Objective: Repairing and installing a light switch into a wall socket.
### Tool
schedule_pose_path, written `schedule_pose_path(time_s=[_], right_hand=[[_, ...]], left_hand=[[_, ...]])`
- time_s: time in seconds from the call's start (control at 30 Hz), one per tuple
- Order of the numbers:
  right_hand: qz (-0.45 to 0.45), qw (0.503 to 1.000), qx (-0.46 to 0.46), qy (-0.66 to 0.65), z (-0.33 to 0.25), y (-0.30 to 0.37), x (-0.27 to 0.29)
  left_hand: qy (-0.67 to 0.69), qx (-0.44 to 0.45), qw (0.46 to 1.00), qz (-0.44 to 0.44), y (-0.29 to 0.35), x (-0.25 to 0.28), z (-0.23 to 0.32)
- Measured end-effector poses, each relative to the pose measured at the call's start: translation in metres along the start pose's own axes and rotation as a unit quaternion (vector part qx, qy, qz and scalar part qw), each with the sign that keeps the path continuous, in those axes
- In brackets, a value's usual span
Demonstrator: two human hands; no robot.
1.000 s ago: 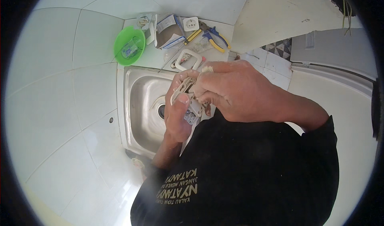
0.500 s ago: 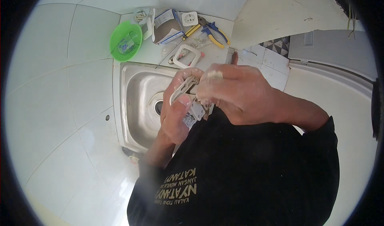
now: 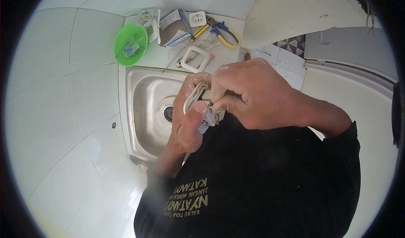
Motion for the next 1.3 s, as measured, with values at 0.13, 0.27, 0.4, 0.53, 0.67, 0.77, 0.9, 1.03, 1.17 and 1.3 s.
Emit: schedule_pose_path(time_s=[0.13,0.27,0.4,0.53,0.67,0.77,0.9,1.03,1.17,1.3], right_hand=[[0.037,0.998,0.025,0.035,0.002,0.002,-0.007],[0.053,0.997,-0.011,0.048,0.004,0.007,-0.014],[0.074,0.996,0.036,0.029,0.013,0.002,-0.011],[0.092,0.995,-0.002,-0.043,0.012,0.002,-0.01],[0.105,0.992,-0.048,-0.04,0.001,0.008,-0.016],[0.236,0.971,-0.051,-0.001,0.0,0.007,-0.017],[0.184,0.98,0.014,-0.079,0.01,0.003,-0.015],[0.175,0.972,0.01,-0.158,0.021,0.006,-0.024],[0.156,0.966,-0.016,-0.205,0.041,0.007,-0.035],[0.136,0.958,-0.053,-0.246,0.041,0.008,-0.044]], left_hand=[[-0.123,-0.093,0.988,0.002,-0.002,-0.002,0.005],[-0.273,-0.171,0.947,-0.003,-0.002,0.0,0.01],[-0.259,-0.152,0.954,-0.01,-0.005,0.006,-0.001],[0.139,-0.062,0.988,0.008,-0.01,0.001,-0.014],[0.17,-0.125,0.977,0.029,-0.012,-0.002,-0.007],[0.147,-0.155,0.976,0.041,-0.011,-0.001,-0.006],[0.063,-0.193,0.976,0.085,-0.009,0.005,-0.002],[0.003,-0.243,0.965,0.102,-0.003,0.002,0.001],[0.127,-0.169,0.977,0.03,-0.009,0.012,-0.014],[0.037,-0.177,0.982,0.05,-0.004,0.013,-0.019]])
Point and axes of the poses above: each hand's wrist, its own y-axis away from the middle knuckle, its own x-axis out of the back of the hand, z = x × y, the point moved 3 cm from there along -y, towards the middle knuckle, and after that the axes turned 6 degrees about y, right-handed, at the moved point
